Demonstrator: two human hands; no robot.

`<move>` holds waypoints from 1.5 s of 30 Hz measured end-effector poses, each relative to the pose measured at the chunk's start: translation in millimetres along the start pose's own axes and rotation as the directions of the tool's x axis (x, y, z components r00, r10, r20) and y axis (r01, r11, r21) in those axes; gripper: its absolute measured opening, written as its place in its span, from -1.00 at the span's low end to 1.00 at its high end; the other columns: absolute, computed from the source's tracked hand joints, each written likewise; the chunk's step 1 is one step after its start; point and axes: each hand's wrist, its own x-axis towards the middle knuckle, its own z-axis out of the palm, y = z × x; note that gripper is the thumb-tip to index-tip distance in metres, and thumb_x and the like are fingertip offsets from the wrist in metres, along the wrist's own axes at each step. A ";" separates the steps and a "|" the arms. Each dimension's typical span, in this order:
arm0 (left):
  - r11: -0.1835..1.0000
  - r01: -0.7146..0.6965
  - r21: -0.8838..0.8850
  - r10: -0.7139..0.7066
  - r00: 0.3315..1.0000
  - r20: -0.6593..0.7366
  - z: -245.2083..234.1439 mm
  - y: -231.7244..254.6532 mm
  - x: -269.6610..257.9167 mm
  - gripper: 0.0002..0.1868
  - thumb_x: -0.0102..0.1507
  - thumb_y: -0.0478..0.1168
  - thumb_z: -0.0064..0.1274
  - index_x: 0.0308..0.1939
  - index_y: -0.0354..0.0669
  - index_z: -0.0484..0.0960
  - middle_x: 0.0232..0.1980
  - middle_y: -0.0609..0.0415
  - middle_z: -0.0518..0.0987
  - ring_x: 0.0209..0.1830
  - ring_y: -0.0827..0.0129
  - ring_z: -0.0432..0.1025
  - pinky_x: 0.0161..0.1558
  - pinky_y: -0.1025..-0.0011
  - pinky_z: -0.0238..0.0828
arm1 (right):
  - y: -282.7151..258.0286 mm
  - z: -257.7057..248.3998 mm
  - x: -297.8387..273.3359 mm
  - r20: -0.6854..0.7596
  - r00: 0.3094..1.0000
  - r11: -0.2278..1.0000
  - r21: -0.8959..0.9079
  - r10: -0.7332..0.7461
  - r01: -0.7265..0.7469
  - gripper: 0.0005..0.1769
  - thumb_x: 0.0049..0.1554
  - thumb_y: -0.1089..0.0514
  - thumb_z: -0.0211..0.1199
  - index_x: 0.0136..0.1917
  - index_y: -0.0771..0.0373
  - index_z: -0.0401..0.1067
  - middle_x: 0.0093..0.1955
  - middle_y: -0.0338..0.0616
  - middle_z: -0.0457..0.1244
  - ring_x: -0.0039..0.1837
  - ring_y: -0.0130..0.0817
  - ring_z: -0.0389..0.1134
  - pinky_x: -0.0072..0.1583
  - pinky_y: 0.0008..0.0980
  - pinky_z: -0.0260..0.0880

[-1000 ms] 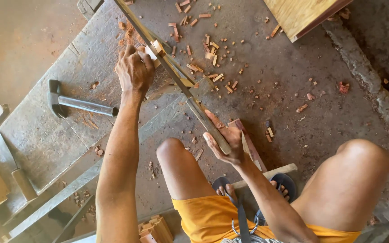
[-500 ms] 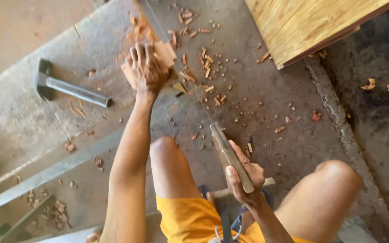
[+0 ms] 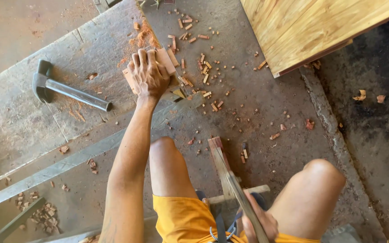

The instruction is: Using a hand saw to cut a small wooden piece for furniture.

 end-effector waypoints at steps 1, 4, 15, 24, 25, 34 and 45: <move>1.000 -0.004 -0.005 0.004 1.000 -0.002 0.5 0.1 2.6 -0.63 0.20 -0.19 -0.04 0.07 -0.23 0.50 0.01 -0.14 0.39 0.08 0.02 0.29 0.08 0.07 0.20 | -0.4 -6.4 -10.0 -0.044 0.999 0.998 0.062 0.021 -0.018 -0.48 0.27 0.15 0.07 0.41 0.50 0.34 0.20 0.12 0.41 -0.09 -0.37 0.53 -0.06 -0.44 0.53; 1.000 -0.008 -0.010 0.008 1.000 0.016 -2.8 -0.4 -2.3 -0.61 0.19 -0.20 -0.04 0.08 -0.24 0.50 0.01 -0.13 0.38 0.08 0.03 0.28 0.08 0.08 0.20 | 49.9 6.7 -27.2 0.004 1.000 1.000 -0.004 0.007 -0.007 -0.43 0.26 0.07 0.09 0.42 0.48 0.31 -0.04 0.00 0.43 -0.25 -0.46 0.42 -0.19 -0.44 0.43; 0.999 -0.013 -0.030 0.013 1.000 0.009 -4.8 1.4 1.1 -0.60 0.14 -0.21 -0.02 0.05 -0.23 0.48 0.00 -0.13 0.38 0.06 0.02 0.28 0.08 0.06 0.20 | 41.1 124.1 171.7 0.002 0.970 0.967 0.075 -0.243 0.242 -0.44 0.35 0.09 0.05 0.49 0.49 0.24 -0.36 -0.26 0.30 -0.44 -0.60 0.26 -0.41 -0.55 0.30; 1.000 -0.003 -0.017 0.003 1.000 0.031 -3.4 1.1 0.6 -0.61 0.18 -0.23 -0.01 0.08 -0.25 0.48 0.01 -0.13 0.39 0.06 0.04 0.29 0.08 0.08 0.21 | 25.5 33.7 42.6 0.024 0.987 0.986 0.050 -0.161 0.160 -0.46 0.29 0.17 0.08 0.45 0.54 0.24 0.14 0.18 0.38 -0.30 -0.56 0.36 -0.28 -0.53 0.35; 1.000 -0.007 -0.013 0.007 1.000 0.026 -3.2 1.8 -0.8 -0.61 0.19 -0.22 -0.01 0.09 -0.25 0.47 0.01 -0.13 0.39 0.06 0.04 0.29 0.09 0.08 0.21 | 26.4 34.6 44.0 -0.002 0.985 0.983 0.075 -0.170 0.170 -0.45 0.26 0.17 0.08 0.43 0.53 0.24 0.19 0.30 0.35 -0.30 -0.53 0.37 -0.30 -0.53 0.34; 0.999 -0.029 -0.023 0.029 1.000 0.001 -7.7 0.8 -1.8 -0.59 0.17 -0.21 -0.02 0.08 -0.26 0.48 0.00 -0.13 0.38 0.05 0.01 0.30 0.09 0.07 0.22 | 29.3 82.5 114.8 0.040 0.987 0.986 0.071 -0.153 0.150 -0.45 0.27 0.20 0.12 0.46 0.51 0.27 -0.30 -0.24 0.28 -0.39 -0.55 0.30 -0.32 -0.46 0.32; 1.000 -0.029 -0.003 0.029 0.999 0.025 -1.2 -8.1 2.3 -0.61 0.21 -0.22 -0.04 0.10 -0.27 0.47 0.01 -0.15 0.39 0.05 0.02 0.30 0.09 0.06 0.22 | 30.5 69.5 117.2 0.070 0.985 0.988 0.026 -0.157 0.155 -0.45 0.21 0.23 0.13 0.40 0.60 0.29 -0.09 -0.01 0.42 -0.43 -0.52 0.31 -0.34 -0.41 0.29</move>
